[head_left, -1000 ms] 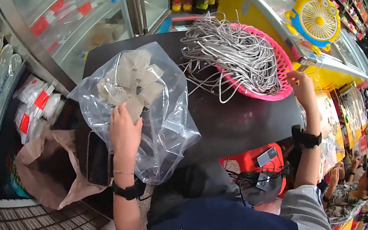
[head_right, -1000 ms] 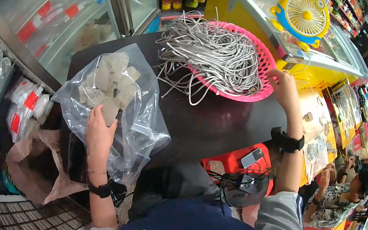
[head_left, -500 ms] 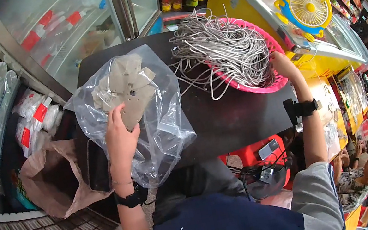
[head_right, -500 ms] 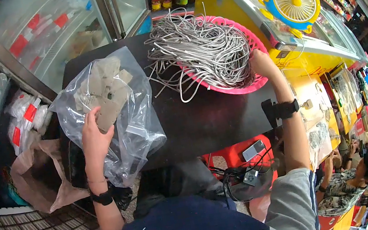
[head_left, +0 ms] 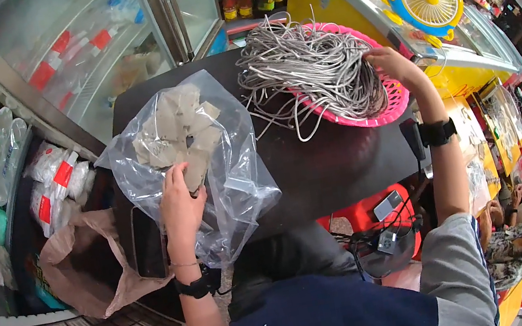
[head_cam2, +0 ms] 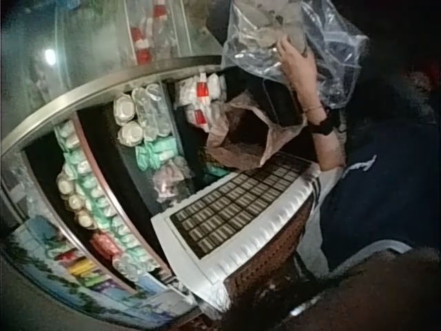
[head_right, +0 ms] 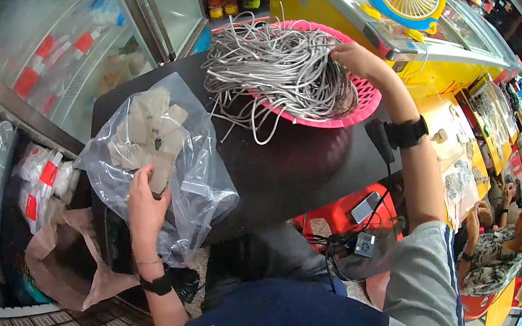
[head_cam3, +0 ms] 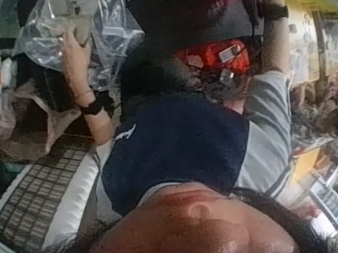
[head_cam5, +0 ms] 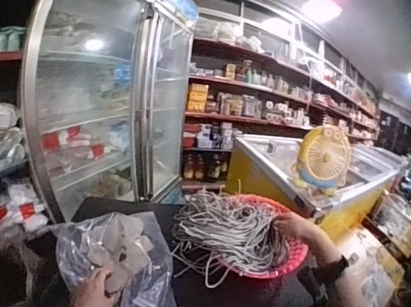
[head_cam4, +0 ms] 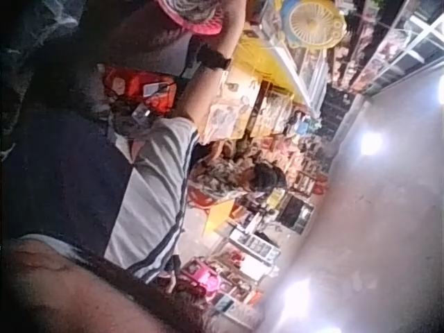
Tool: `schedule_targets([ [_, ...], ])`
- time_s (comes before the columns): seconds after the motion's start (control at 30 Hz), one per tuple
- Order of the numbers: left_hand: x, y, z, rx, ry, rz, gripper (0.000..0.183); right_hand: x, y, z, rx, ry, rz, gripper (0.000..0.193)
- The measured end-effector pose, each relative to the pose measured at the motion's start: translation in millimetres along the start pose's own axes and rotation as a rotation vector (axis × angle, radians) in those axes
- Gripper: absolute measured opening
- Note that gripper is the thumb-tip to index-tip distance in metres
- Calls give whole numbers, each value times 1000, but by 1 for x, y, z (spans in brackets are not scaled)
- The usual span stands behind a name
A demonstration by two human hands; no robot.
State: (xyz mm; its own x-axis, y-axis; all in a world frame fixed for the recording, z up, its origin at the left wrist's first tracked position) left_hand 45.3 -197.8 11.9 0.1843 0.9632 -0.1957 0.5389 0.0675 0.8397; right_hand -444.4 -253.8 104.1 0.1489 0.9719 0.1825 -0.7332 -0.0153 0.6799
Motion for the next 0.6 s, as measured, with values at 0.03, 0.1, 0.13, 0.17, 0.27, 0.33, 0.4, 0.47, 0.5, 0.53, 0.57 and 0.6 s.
schedule_targets([
  [0.03,-1,-2,1,1,-4,-2,52,-5,5,1,-92,-14,72,29],
  [0.1,2,-2,4,-4,0,-1,51,7,-4,39,-90,-20,119,28],
  [0.13,1,-1,2,-4,13,3,51,10,-9,49,-92,-22,113,28],
  [0.17,1,0,1,-4,27,7,50,11,-13,55,-116,47,106,29],
  [0.27,3,-3,2,-36,13,-24,49,11,-17,52,-144,108,90,29],
  [0.33,4,-5,3,-31,4,-42,49,14,-21,47,-167,91,-94,31],
  [0.4,3,-7,-1,-16,-19,-56,48,-6,-11,1,-296,92,-55,32],
  [0.47,3,-8,0,2,-60,-95,46,-14,-3,-20,-427,93,-7,33],
  [0.5,4,-8,1,1,-58,-95,46,-15,-3,-23,-712,30,145,34],
  [0.53,4,-7,1,1,-61,-98,46,-16,-3,-24,-995,-35,298,35],
  [0.57,4,-7,2,0,-64,-103,46,-15,-8,-26,-988,23,316,32],
  [0.6,4,-8,3,0,-64,-104,46,-13,-11,-29,-988,24,316,32],
])
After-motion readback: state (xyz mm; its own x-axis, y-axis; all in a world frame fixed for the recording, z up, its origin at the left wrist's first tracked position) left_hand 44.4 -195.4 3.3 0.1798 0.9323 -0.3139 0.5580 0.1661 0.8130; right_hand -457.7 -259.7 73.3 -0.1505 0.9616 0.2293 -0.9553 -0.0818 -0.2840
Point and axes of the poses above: each hand's wrist, its own x-axis away from the middle knuckle, its own y-axis out of the back of the hand, z = x × y, the point moved 1 cm from there along -x, towards the middle knuckle, and after that the axes turned 2 degrees about z, right-handed, at the moved point
